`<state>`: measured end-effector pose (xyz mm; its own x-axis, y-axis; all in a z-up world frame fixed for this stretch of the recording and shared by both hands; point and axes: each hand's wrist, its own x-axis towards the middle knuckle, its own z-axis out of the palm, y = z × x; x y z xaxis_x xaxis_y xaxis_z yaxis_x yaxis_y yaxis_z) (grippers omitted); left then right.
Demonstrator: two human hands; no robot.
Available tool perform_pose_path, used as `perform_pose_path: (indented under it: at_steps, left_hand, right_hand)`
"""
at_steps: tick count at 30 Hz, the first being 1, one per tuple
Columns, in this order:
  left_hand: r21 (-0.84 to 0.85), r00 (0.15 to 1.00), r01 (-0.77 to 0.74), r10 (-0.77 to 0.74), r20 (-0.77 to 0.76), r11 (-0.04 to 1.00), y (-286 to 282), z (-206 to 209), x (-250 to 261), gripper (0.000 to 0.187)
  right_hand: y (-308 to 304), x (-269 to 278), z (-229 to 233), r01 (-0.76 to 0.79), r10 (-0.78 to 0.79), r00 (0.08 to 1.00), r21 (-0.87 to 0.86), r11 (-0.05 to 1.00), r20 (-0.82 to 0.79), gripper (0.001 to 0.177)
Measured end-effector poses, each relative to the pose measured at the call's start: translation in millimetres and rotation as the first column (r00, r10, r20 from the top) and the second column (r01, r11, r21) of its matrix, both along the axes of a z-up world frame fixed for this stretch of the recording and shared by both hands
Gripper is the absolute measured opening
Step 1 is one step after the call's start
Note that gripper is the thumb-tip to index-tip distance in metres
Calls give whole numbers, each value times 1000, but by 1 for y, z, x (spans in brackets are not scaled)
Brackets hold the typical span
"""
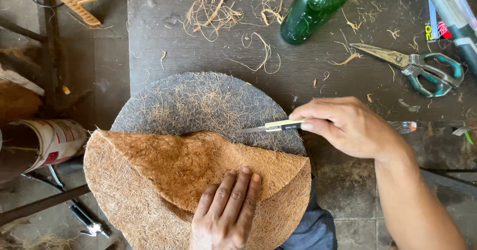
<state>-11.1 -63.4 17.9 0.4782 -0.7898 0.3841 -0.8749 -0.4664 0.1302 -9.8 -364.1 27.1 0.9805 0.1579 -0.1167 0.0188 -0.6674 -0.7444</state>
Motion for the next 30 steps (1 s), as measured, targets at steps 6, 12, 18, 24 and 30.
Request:
perform_pose_path:
  at_steps: [6,12,18,24,30]
  left_hand:
    - [-25,1000,14,-14,22,1000,-2,4,6,31]
    - [-58,999,29,-27,30,998,-4,7,10,29]
    - [-34,999,47,-47,-14,998,3,7,6,36]
    - [-27,999,26,-25,42,999,3,-1,2,33]
    - [-14,1000,26,-26,14,1000,7,-2,-1,37]
  right_hand:
    - [-11,-6,-7,-66,66,998,30,997,3,24]
    - [-4,-8,-10,-59,58,992,10,998,111,26]
    - [-21,-23,-11,-103,103,993,2,995,-65,26]
    - [-6,-7,-1,-74,72,990,6,997,123,24]
    - [-25,-29,-10,-126,126,992,15,992,-31,29]
